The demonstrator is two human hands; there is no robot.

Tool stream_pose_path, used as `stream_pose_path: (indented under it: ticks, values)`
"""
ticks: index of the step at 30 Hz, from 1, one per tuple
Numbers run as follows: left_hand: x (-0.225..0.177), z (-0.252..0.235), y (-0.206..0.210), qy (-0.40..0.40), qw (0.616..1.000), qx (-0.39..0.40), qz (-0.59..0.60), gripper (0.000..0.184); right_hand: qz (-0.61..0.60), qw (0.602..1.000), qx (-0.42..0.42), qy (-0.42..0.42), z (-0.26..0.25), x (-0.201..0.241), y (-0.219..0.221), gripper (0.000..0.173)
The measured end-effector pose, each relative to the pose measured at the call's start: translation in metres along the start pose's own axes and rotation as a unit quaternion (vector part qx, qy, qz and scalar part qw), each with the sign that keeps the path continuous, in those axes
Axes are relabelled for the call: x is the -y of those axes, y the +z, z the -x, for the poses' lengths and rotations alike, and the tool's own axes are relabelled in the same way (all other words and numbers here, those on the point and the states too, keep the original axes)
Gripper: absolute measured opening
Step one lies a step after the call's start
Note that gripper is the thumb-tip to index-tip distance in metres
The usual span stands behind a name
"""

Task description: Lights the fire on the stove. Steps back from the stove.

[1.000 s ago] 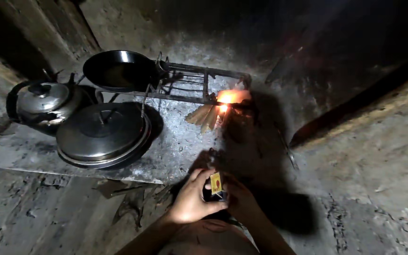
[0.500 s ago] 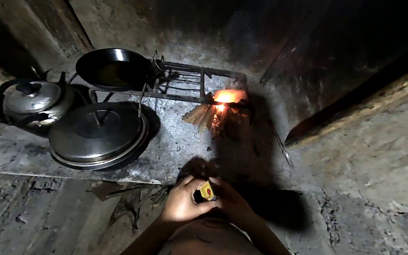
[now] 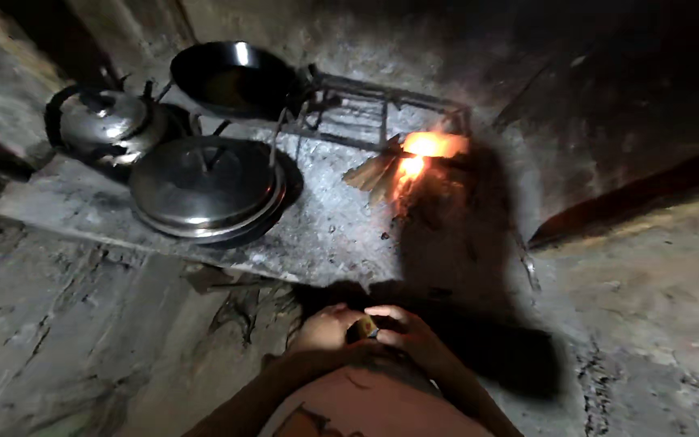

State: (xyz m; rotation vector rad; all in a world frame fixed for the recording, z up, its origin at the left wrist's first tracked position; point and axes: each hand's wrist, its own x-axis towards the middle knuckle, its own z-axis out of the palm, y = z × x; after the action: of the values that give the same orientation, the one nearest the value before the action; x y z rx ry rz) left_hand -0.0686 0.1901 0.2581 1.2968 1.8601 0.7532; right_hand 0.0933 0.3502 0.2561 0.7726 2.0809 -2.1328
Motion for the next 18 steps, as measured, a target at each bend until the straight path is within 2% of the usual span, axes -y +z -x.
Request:
stream_pose_path:
  ticks: [4, 7, 11, 14, 18]
  values:
    - [0.004, 0.008, 0.014, -0.03, 0.994, 0.05, 0.089, 0.049, -0.002, 1.0, 0.001, 0.025, 0.004, -0.014, 0.003, 0.038]
    - [0.012, 0.017, 0.033, -0.043, 0.984, 0.044, 0.166, 0.05, -0.002, 0.997, 0.001, 0.072, 0.007, -0.021, 0.003, 0.032]
    - [0.022, 0.024, 0.061, -0.031, 0.975, -0.021, 0.217, 0.049, 0.03, 0.992, 0.02, 0.12, 0.001, -0.025, 0.002, 0.034]
    - [0.026, 0.032, 0.082, -0.051, 0.965, -0.08, 0.246, 0.05, 0.059, 0.991, 0.045, 0.111, -0.007, -0.033, 0.003, 0.038]
    - [0.021, 0.039, 0.082, -0.113, 0.951, -0.066, 0.282, 0.055, 0.114, 0.987, 0.075, 0.085, -0.015, -0.03, 0.005, 0.036]
